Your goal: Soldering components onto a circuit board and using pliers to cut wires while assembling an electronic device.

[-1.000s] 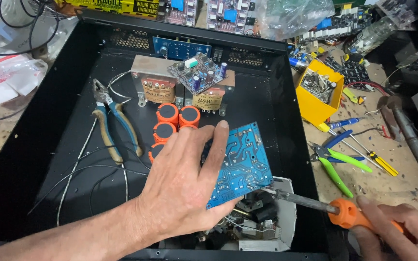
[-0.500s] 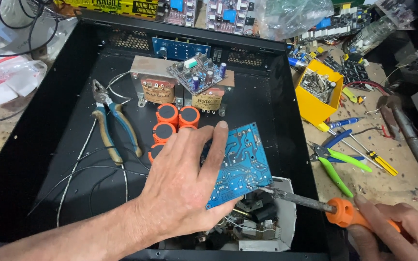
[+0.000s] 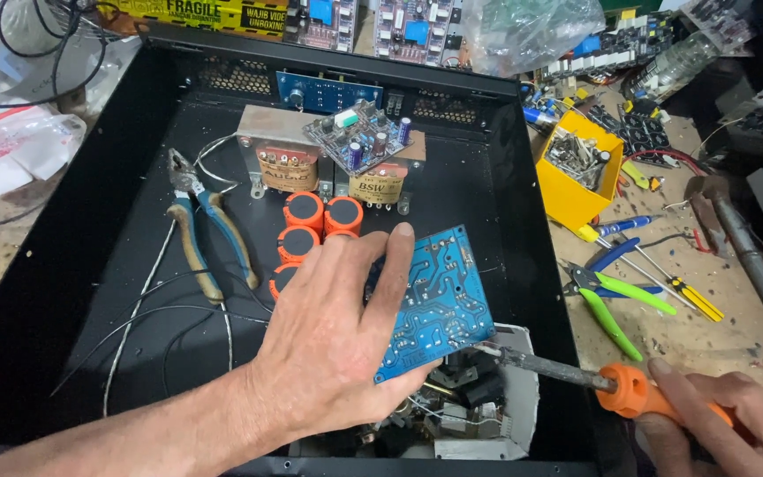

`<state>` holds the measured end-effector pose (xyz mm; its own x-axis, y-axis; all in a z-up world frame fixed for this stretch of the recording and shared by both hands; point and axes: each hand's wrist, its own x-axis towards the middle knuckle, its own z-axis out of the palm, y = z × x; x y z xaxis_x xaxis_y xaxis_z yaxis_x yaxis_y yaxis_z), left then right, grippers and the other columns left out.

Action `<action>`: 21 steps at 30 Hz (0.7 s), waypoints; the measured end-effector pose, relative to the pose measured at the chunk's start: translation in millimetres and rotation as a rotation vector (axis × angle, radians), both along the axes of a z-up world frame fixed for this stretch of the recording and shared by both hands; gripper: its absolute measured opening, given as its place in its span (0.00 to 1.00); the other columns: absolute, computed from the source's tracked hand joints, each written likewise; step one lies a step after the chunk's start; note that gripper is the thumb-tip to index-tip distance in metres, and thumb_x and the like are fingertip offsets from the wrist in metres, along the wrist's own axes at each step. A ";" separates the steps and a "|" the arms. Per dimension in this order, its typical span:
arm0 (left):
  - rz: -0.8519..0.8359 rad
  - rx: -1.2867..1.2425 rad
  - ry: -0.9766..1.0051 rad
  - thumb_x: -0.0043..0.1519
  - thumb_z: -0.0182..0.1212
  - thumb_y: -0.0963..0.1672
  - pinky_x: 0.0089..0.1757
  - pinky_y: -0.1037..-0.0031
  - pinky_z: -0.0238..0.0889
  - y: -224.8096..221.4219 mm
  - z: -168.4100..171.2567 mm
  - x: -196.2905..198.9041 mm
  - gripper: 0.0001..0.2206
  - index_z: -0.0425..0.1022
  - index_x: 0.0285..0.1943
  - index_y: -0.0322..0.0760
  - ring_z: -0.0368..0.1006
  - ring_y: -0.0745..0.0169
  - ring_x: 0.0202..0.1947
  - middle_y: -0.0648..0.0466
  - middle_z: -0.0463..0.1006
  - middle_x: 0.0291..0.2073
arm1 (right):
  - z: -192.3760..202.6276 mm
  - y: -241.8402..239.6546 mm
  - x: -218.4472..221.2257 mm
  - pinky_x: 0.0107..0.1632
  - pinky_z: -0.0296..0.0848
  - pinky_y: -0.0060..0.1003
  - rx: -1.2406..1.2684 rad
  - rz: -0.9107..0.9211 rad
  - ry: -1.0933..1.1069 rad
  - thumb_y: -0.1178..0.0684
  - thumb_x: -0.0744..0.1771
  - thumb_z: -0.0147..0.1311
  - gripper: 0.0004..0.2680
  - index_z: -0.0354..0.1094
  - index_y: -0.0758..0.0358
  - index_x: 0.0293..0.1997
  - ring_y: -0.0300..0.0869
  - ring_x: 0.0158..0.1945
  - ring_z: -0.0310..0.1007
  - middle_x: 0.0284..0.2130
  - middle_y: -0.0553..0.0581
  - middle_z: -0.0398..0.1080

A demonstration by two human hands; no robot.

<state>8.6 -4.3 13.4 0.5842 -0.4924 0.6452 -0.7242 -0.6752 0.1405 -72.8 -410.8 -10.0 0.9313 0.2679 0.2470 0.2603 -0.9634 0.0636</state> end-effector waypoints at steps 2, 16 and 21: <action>0.000 0.002 -0.003 0.56 0.77 0.58 0.44 0.51 0.65 0.4 -0.7 -0.1 0.50 0.50 0.74 0.25 0.68 0.41 0.46 0.35 0.67 0.55 | -1.5 15.6 -3.9 0.38 0.77 0.36 0.066 -0.013 -0.098 0.46 0.60 0.63 0.20 0.74 0.53 0.57 0.45 0.34 0.78 0.39 0.53 0.78; 0.011 0.009 -0.029 0.57 0.77 0.59 0.44 0.51 0.66 0.4 -5.1 -0.4 0.52 0.47 0.76 0.25 0.69 0.41 0.46 0.34 0.67 0.56 | 1.0 10.6 -1.7 0.33 0.78 0.33 0.014 0.006 -0.093 0.43 0.59 0.63 0.21 0.73 0.49 0.59 0.43 0.30 0.79 0.37 0.54 0.78; 0.005 0.004 -0.005 0.57 0.77 0.59 0.44 0.50 0.66 0.3 -5.6 -0.2 0.52 0.45 0.77 0.28 0.69 0.42 0.47 0.35 0.67 0.58 | 0.2 17.0 -2.6 0.34 0.77 0.33 0.013 -0.013 -0.134 0.44 0.58 0.65 0.20 0.75 0.49 0.56 0.43 0.32 0.79 0.37 0.54 0.78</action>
